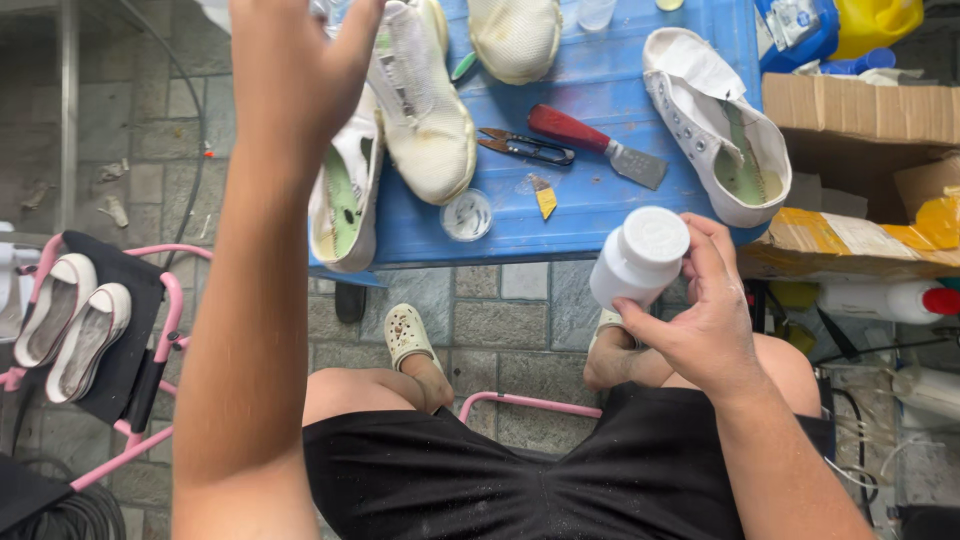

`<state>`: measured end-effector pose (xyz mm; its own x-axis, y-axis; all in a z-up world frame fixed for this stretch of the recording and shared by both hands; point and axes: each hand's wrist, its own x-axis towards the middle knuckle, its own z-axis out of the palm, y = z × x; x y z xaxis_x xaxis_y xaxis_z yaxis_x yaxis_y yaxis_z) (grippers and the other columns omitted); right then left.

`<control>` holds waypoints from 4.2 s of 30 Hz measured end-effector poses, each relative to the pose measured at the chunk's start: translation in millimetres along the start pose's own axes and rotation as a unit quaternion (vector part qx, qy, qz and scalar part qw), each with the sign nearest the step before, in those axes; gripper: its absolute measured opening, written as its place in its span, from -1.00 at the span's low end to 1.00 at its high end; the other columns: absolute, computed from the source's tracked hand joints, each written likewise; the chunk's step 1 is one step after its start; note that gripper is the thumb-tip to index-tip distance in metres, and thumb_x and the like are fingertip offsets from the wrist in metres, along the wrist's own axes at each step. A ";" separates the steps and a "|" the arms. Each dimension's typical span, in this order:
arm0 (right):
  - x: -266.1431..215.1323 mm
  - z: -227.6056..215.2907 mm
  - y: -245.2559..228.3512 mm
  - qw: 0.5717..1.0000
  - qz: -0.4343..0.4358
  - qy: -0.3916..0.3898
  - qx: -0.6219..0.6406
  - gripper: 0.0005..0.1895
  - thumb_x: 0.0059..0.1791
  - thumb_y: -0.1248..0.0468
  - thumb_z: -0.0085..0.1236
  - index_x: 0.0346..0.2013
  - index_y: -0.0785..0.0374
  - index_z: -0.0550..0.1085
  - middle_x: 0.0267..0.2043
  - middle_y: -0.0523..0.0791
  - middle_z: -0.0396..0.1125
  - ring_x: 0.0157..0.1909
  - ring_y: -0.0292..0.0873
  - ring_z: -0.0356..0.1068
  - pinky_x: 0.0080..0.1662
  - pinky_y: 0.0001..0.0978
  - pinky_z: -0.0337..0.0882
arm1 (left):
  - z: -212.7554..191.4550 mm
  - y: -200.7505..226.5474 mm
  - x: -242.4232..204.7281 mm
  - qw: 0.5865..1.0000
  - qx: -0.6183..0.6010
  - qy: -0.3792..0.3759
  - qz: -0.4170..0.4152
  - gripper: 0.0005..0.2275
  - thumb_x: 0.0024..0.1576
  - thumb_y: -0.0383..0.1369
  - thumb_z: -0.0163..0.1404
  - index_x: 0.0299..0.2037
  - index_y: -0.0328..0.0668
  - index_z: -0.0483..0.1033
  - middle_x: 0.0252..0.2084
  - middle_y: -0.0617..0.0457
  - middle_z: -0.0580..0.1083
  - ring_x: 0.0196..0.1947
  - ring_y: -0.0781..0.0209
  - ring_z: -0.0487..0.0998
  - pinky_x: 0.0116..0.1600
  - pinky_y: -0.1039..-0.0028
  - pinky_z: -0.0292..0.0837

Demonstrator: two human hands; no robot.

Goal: The person pours a white powder from a bottle into a small container and then stirs it using a brush.

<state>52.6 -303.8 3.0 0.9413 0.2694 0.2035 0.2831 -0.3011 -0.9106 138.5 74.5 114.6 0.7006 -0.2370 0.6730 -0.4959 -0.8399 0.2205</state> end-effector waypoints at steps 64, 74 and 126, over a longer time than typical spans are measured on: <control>-35.7 -5.8 20.1 0.995 -0.022 -0.024 0.090 -0.27 -0.12 0.41 0.44 0.28 0.29 0.28 0.24 -0.09 0.33 0.35 -0.17 0.35 0.39 -0.21 0.35 | 119.8 194.1 -216.9 0.940 0.048 0.074 -0.330 -0.53 0.01 -0.09 0.33 -0.20 -0.20 0.30 -0.18 -0.01 0.38 -0.04 -0.02 0.37 0.07 0.14 0.14; -35.9 -9.5 26.2 0.991 -0.032 -0.022 0.128 -0.23 -0.12 0.45 0.43 0.32 0.29 0.25 0.27 -0.12 0.31 0.37 -0.20 0.33 0.43 -0.23 0.33 | 141.5 202.5 -190.9 0.948 -0.044 0.005 -0.315 -0.48 -0.02 -0.14 0.34 0.04 -0.20 0.42 -0.22 0.08 0.47 -0.05 0.08 0.45 0.06 0.17 0.19; 53.5 -8.8 3.2 0.986 -0.117 -0.064 0.104 -0.23 -0.07 0.27 0.43 0.33 0.28 0.22 0.17 -0.16 0.32 0.22 -0.25 0.41 0.25 -0.37 0.45 | 19.2 -64.6 -108.0 0.964 0.049 0.229 -0.122 -0.47 0.36 -0.50 0.17 0.43 -0.24 0.10 0.38 -0.23 0.24 0.40 -0.12 0.32 0.49 0.28 0.29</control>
<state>105.4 -298.4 14.1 0.8199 0.4266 0.3817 0.4329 -0.0258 -0.9011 104.8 145.0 14.1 0.4792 0.1957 0.8556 -0.2782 -0.8907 0.3595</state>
